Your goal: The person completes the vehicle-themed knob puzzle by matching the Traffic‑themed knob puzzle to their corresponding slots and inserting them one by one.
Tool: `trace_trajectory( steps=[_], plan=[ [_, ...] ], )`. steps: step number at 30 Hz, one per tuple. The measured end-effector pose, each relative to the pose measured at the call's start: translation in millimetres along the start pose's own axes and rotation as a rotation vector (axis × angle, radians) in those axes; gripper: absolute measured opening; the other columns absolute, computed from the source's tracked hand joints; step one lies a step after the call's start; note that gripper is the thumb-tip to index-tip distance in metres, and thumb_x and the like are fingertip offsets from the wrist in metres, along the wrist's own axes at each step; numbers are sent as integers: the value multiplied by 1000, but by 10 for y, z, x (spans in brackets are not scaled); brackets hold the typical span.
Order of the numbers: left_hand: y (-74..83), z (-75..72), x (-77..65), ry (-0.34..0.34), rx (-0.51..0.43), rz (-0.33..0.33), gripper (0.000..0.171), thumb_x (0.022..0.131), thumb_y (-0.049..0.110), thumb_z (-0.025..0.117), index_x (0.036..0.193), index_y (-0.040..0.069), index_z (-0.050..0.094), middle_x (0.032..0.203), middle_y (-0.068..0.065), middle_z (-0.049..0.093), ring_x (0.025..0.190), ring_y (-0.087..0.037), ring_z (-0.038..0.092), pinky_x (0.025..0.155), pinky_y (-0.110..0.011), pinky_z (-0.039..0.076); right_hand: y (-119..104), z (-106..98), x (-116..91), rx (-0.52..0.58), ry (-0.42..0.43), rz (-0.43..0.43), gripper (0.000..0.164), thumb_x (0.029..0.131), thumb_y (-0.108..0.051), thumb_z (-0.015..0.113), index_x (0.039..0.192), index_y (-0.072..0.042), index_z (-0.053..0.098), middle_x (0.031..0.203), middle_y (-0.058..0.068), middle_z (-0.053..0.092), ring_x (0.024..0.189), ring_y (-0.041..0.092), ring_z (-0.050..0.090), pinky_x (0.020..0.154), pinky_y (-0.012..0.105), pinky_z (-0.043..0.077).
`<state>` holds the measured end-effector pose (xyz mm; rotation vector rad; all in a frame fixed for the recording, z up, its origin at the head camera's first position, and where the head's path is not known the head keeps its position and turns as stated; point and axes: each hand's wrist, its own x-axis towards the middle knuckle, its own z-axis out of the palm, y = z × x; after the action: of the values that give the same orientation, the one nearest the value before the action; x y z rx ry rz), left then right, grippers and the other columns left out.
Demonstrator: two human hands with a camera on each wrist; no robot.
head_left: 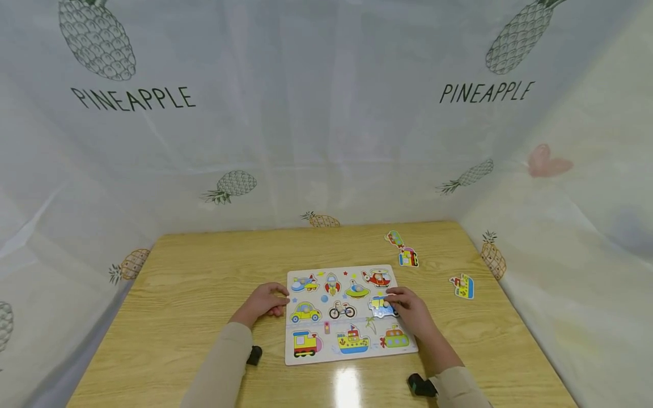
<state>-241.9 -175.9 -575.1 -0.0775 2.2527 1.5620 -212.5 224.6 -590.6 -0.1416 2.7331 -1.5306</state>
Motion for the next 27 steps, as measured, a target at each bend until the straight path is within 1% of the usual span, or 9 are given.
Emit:
trace_trajectory(
  steps=[5, 8, 11, 13, 17, 19, 22, 25, 27],
  plan=[
    [-21, -14, 22, -9, -21, 5, 19, 91, 9, 68, 108, 0, 64, 61, -7, 64, 49, -11, 58, 48, -24, 44, -48, -14, 0, -26, -3, -25, 20, 92, 4, 62, 101, -7, 76, 121, 7, 61, 119, 30, 53, 95, 41, 46],
    [-31, -14, 31, -9, -21, 11, 19, 91, 9, 68, 108, 1, 64, 61, -7, 64, 49, -11, 58, 48, -24, 44, -63, -20, 9, -78, -10, -61, 20, 90, 6, 64, 99, -7, 77, 117, 6, 62, 116, 29, 55, 92, 41, 48],
    [-32, 0, 32, -7, -20, 8, 19, 91, 9, 69, 108, 1, 64, 61, -7, 64, 49, -11, 58, 47, -24, 44, -73, -27, 25, -131, -22, -101, 20, 87, 9, 66, 95, -6, 77, 114, 6, 63, 112, 30, 56, 91, 44, 48],
    [-29, 15, 24, -2, -18, 1, 19, 91, 9, 69, 107, 1, 64, 61, -7, 64, 49, -11, 57, 47, -23, 44, -78, -30, 33, -150, -33, -101, 20, 86, 9, 66, 93, -6, 77, 113, 6, 64, 112, 31, 57, 92, 47, 47],
    [-28, 43, 8, 2, -11, -10, 19, 91, 9, 69, 107, 1, 65, 61, -7, 64, 49, -10, 58, 46, -23, 44, -49, -25, 28, -171, -52, -50, 20, 86, 8, 67, 92, -8, 77, 113, 4, 62, 114, 30, 54, 94, 48, 45],
    [-37, 43, 12, 3, -3, -7, 18, 91, 9, 69, 107, 1, 64, 60, -7, 64, 48, -10, 58, 46, -23, 44, -13, -20, 29, -149, -63, -21, 21, 87, 7, 67, 92, -10, 77, 115, 2, 61, 116, 28, 52, 95, 47, 44],
    [-33, 30, 20, 4, -1, -2, 18, 91, 8, 68, 107, 1, 65, 60, -6, 64, 48, -10, 57, 46, -23, 43, 44, -15, 47, -84, -70, 5, 22, 90, 5, 65, 93, -12, 77, 118, 2, 60, 117, 26, 51, 95, 44, 44],
    [-8, 19, 12, 10, -3, -4, 17, 91, 8, 68, 107, 1, 65, 60, -6, 63, 48, -10, 57, 46, -22, 43, 73, -25, 66, -29, -76, 15, 21, 92, 4, 63, 94, -12, 77, 120, 2, 58, 118, 25, 49, 95, 39, 43],
    [8, 15, 0, 16, -4, -9, 17, 91, 8, 68, 106, 2, 65, 60, -6, 63, 49, -10, 57, 46, -22, 44, 84, -32, 68, 0, -81, 6, 20, 93, 3, 62, 94, -11, 77, 122, 3, 58, 118, 25, 49, 94, 36, 43]
  ],
)
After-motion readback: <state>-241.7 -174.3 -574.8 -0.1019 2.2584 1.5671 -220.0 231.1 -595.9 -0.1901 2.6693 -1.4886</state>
